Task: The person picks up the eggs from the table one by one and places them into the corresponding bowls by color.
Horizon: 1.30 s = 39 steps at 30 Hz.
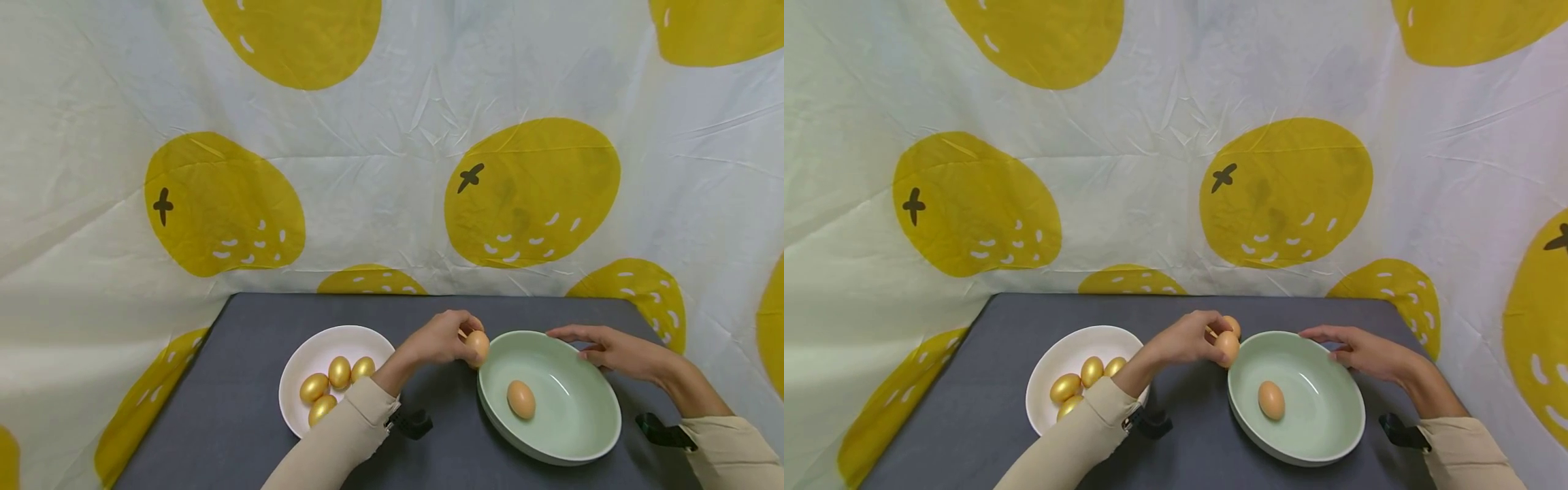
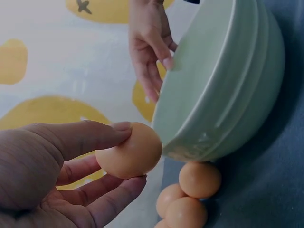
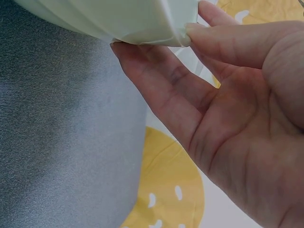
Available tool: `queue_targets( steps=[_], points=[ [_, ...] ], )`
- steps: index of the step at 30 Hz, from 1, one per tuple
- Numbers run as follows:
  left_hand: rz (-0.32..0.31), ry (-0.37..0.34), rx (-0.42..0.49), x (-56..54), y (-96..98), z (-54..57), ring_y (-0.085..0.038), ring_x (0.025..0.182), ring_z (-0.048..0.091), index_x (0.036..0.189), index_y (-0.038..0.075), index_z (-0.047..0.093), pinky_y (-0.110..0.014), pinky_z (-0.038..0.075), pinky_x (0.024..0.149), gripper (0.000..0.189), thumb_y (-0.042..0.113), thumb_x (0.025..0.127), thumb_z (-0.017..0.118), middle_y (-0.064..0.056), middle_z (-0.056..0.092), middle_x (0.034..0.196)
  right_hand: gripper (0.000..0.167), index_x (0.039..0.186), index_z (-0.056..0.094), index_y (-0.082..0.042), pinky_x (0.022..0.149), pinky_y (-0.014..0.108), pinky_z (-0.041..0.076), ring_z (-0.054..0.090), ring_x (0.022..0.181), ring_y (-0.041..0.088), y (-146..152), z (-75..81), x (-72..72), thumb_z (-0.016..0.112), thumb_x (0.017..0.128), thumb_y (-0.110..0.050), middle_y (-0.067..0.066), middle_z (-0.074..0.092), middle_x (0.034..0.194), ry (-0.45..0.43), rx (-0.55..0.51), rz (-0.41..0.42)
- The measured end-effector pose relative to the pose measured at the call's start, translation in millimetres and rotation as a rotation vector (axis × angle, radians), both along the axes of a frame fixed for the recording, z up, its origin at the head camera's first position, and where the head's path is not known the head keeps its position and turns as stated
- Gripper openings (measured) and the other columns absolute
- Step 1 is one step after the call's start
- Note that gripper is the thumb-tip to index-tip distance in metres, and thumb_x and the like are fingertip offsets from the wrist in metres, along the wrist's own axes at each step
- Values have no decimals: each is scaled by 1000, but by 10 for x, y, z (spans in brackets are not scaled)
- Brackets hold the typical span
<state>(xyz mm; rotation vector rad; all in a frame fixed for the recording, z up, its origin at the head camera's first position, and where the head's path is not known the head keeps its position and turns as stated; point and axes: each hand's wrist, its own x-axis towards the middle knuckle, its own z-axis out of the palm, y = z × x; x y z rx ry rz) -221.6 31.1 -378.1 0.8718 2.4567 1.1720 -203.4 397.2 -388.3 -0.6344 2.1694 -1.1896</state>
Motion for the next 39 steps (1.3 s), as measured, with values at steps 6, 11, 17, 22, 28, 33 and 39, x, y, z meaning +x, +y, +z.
queue_targets(
  steps=[6, 11, 17, 22, 28, 33, 39],
  points=[
    [-11, -44, 30, 46, 75, -13, -6, 87, 58, 116, 7, 68, -19, 49, 77, 37, 8, 81, 81, 2, 67, 106, 54, 158, 33, -3, 83, 37, 57, 58, 121, 6, 19, -26, -12, 48, 106, -6, 35, 32, 155, 21, 28, -7],
    [-30, -83, 52, 67, 131, -18, -6, 88, 57, 118, 7, 67, -19, 49, 79, 39, 8, 82, 81, 2, 65, 107, 54, 158, 32, -3, 84, 37, 57, 59, 121, 9, 30, -39, -25, 47, 106, -6, 35, 31, 155, 10, 8, 2],
    [-33, -60, 37, 83, 214, -29, -5, 89, 58, 117, 6, 68, -18, 48, 80, 41, 8, 80, 84, 2, 67, 107, 54, 158, 32, -2, 85, 38, 58, 60, 121, 9, 47, -37, -27, 47, 106, -6, 29, 37, 154, 28, 15, 18],
    [-67, -59, 27, 99, 270, -43, -5, 92, 61, 122, 4, 66, -17, 50, 82, 45, 7, 80, 83, -2, 68, 111, 54, 158, 31, -3, 85, 39, 58, 61, 120, 9, 51, -28, -19, 47, 106, -6, 29, 37, 155, 22, 17, 22],
    [-78, -62, 6, 125, 341, -63, -4, 91, 62, 120, 5, 66, -15, 49, 83, 45, 8, 79, 84, 0, 68, 107, 54, 158, 31, -1, 85, 38, 58, 61, 121, 11, 46, -10, -15, 47, 106, -6, 27, 38, 154, 31, 21, 27],
    [-60, -60, -30, 152, 404, -86, -2, 87, 61, 117, 9, 67, -15, 49, 78, 43, 11, 78, 86, 5, 68, 104, 54, 158, 30, 0, 84, 39, 58, 62, 119, 14, 49, -20, -16, 46, 106, -4, 32, 35, 154, 30, 13, 34],
    [-69, -37, -54, 170, 463, -122, -2, 88, 60, 118, 10, 68, -15, 49, 80, 43, 12, 78, 85, 6, 68, 103, 54, 158, 30, 0, 84, 39, 58, 62, 118, 17, 50, -23, -14, 46, 106, -3, 37, 31, 153, 23, 6, 33]
  ],
)
